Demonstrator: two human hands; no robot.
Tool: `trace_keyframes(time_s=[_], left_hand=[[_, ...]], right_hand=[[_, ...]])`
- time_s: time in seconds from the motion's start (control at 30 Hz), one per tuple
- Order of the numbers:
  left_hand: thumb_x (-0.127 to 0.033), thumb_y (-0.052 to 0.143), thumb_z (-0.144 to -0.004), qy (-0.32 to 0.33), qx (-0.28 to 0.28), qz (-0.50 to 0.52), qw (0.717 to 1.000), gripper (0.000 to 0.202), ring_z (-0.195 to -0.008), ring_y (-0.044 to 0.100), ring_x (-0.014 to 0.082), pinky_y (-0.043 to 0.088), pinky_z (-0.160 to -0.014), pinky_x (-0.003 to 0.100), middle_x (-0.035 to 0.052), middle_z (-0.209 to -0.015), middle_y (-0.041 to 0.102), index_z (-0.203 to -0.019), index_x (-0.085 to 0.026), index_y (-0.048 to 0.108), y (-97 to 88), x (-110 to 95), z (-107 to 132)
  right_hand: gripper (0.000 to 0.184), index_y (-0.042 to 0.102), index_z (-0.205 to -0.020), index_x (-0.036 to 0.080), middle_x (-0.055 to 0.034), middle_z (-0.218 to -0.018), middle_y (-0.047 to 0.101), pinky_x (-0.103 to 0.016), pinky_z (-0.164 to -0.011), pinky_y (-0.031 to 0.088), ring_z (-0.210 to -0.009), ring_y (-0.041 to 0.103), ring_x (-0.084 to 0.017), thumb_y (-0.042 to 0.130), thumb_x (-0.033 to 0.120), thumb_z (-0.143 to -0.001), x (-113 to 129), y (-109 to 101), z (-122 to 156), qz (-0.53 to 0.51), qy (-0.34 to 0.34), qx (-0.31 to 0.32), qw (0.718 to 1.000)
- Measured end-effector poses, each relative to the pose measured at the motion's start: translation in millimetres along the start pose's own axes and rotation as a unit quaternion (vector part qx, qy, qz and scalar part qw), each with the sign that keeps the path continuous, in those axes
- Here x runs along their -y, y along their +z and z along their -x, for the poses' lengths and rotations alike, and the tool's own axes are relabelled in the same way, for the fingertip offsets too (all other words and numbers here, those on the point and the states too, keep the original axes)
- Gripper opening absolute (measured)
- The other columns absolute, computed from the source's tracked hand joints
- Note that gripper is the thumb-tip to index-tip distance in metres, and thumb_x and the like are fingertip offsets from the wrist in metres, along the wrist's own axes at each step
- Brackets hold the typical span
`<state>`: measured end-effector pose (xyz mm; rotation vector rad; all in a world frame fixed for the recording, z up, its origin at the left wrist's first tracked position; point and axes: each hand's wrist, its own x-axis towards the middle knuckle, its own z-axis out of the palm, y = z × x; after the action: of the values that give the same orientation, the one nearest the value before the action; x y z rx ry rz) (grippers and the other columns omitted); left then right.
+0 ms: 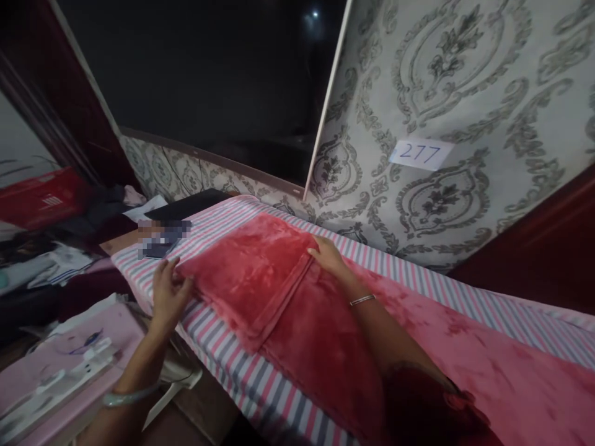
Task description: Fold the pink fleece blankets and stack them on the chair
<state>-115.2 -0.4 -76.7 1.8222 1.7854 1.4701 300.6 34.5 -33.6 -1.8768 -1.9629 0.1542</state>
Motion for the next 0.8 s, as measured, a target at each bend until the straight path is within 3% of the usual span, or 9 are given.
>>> trace_keyframes(time_s=[0.07,0.1,0.23,0.4,0.53,0.67,0.73,0.8], left_hand=[[-0.039,0.055,-0.088,0.072,0.0,-0.035,0.997,0.056,-0.144,0.041,0.0393,0.034,-0.119,0.059,0.0206,-0.153,0.044,-0.139,-0.015,0.055,2.7,-17,1],[-0.038,0.054,-0.089,0.104,0.028,-0.031,0.994,0.055,-0.145,0.041,0.0382,0.033,-0.12,0.057,0.0196,-0.154,0.045,-0.139,-0.015,0.055,6.3,-28,1],[-0.04,0.053,-0.092,0.21,0.196,-0.014,0.958,0.058,-0.143,0.046,0.0353,0.038,-0.119,0.054,0.0187,-0.152,0.052,-0.144,-0.015,0.053,31.7,-73,7],[-0.045,0.053,-0.094,0.291,0.28,-0.049,0.913,0.065,-0.151,0.034,0.0349,0.028,-0.123,0.056,0.0192,-0.161,0.04,-0.151,-0.014,0.048,69.6,-119,16],[-0.045,0.054,-0.093,0.32,0.357,-0.133,0.868,0.065,-0.154,0.025,0.0387,0.021,-0.121,0.066,0.0169,-0.164,0.036,-0.153,-0.019,0.048,96.9,-136,33],[-0.045,0.047,-0.097,0.35,0.384,-0.242,0.819,0.064,-0.156,0.018,0.0404,0.018,-0.118,0.07,0.0167,-0.167,0.029,-0.157,-0.022,0.042,107.3,-141,45],[-0.044,0.041,-0.099,0.358,0.383,-0.274,0.806,0.065,-0.156,0.017,0.0397,0.02,-0.118,0.068,0.0178,-0.168,0.027,-0.159,-0.021,0.038,105.4,-145,45],[-0.044,0.037,-0.101,0.361,0.381,-0.297,0.798,0.064,-0.156,0.017,0.04,0.022,-0.118,0.067,0.0195,-0.168,0.025,-0.16,-0.019,0.036,101.7,-151,44]], right_hand=[[0.055,0.056,-0.145,0.015,-0.0138,-0.147,0.059,-0.046,-0.12,0.035,-0.138,0.051,-0.03,0.055,0.025,-0.09,-15,-10,17,0.002,0.005,-0.003,1.0],[0.056,0.056,-0.145,0.014,-0.0147,-0.148,0.058,-0.047,-0.121,0.034,-0.139,0.051,-0.03,0.055,0.026,-0.091,-22,-14,27,0.002,0.014,-0.005,1.0],[0.056,0.055,-0.146,0.016,-0.014,-0.15,0.055,-0.05,-0.122,0.033,-0.141,0.049,-0.031,0.055,0.033,-0.093,-45,-23,82,-0.005,0.04,-0.018,0.999],[0.061,0.054,-0.148,0.015,-0.0161,-0.153,0.052,-0.051,-0.121,0.033,-0.143,0.046,-0.032,0.057,0.039,-0.092,-65,-36,168,0.018,0.079,-0.023,0.996],[0.064,0.051,-0.15,0.016,-0.0161,-0.156,0.048,-0.052,-0.121,0.032,-0.145,0.043,-0.031,0.057,0.041,-0.092,-96,-65,243,0.054,0.155,-0.063,0.984],[0.059,0.057,-0.144,0.015,-0.0179,-0.147,0.057,-0.054,-0.119,0.036,-0.141,0.048,-0.034,0.056,0.039,-0.09,-143,-107,338,0.103,0.248,-0.181,0.946],[0.056,0.059,-0.141,0.014,-0.0188,-0.143,0.061,-0.054,-0.116,0.039,-0.136,0.052,-0.035,0.056,0.036,-0.09,-160,-127,389,0.13,0.306,-0.243,0.911],[0.056,0.059,-0.141,0.01,-0.0204,-0.137,0.064,-0.05,-0.111,0.044,-0.13,0.058,-0.034,0.055,0.034,-0.091,-169,-144,435,0.143,0.405,-0.258,0.865]])
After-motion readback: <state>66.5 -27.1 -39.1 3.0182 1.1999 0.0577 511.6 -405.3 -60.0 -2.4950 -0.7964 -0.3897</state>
